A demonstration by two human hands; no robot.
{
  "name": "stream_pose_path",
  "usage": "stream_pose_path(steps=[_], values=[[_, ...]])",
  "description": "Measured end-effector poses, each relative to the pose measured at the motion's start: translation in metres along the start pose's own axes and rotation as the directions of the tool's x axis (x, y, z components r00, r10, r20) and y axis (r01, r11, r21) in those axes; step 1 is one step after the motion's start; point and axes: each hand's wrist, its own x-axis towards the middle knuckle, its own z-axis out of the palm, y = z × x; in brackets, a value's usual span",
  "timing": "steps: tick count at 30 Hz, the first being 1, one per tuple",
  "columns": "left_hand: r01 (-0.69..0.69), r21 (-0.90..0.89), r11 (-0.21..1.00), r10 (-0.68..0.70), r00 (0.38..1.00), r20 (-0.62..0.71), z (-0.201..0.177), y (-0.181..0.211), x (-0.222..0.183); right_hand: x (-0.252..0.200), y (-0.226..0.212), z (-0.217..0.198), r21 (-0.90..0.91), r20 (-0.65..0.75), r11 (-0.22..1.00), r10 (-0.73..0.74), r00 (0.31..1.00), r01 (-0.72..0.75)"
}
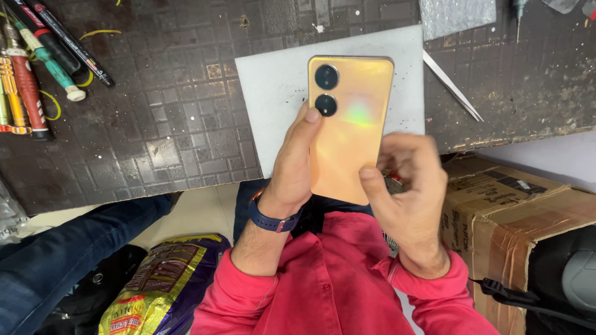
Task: The person uses a screwdriver to tighten screws on the internal frame of a disassembled smartphone. They then reattach the back cover, apply a protective film, and secure the device with rubber bands.
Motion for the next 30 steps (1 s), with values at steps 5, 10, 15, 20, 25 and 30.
stream_pose_path(steps=[5, 10, 15, 20, 25, 30], values=[[-0.008, -0.146, 0.989, 0.013, 0.999, 0.029, -0.009, -0.004, -0.004, -0.016, 0.004, 0.002, 0.029, 0.044, 0.999, 0.044, 0.998, -0.045], [-0.040, -0.244, 0.969, 0.092, 0.974, 0.208, -0.017, 0.000, -0.008, -0.020, -0.010, -0.003, -0.240, -0.043, 0.970, -0.059, 0.997, 0.047], [-0.081, -0.150, 0.985, 0.105, 0.981, 0.162, -0.017, -0.009, -0.011, -0.014, -0.014, -0.006, -0.306, 0.035, 0.933, -0.188, 0.982, 0.189], [-0.033, -0.303, 0.953, 0.097, 0.975, 0.199, -0.027, -0.011, -0.012, -0.008, -0.009, 0.001, -0.237, 0.040, 0.928, -0.284, 0.958, 0.286], [-0.091, -0.421, 0.902, 0.199, 0.955, 0.219, -0.028, -0.015, -0.010, -0.009, -0.009, -0.003, -0.151, 0.027, 0.949, -0.275, 0.961, 0.276], [-0.146, -0.439, 0.887, 0.260, 0.942, 0.210, -0.028, -0.012, -0.008, -0.016, -0.011, -0.016, -0.111, 0.059, 0.981, -0.153, 0.986, 0.159]])
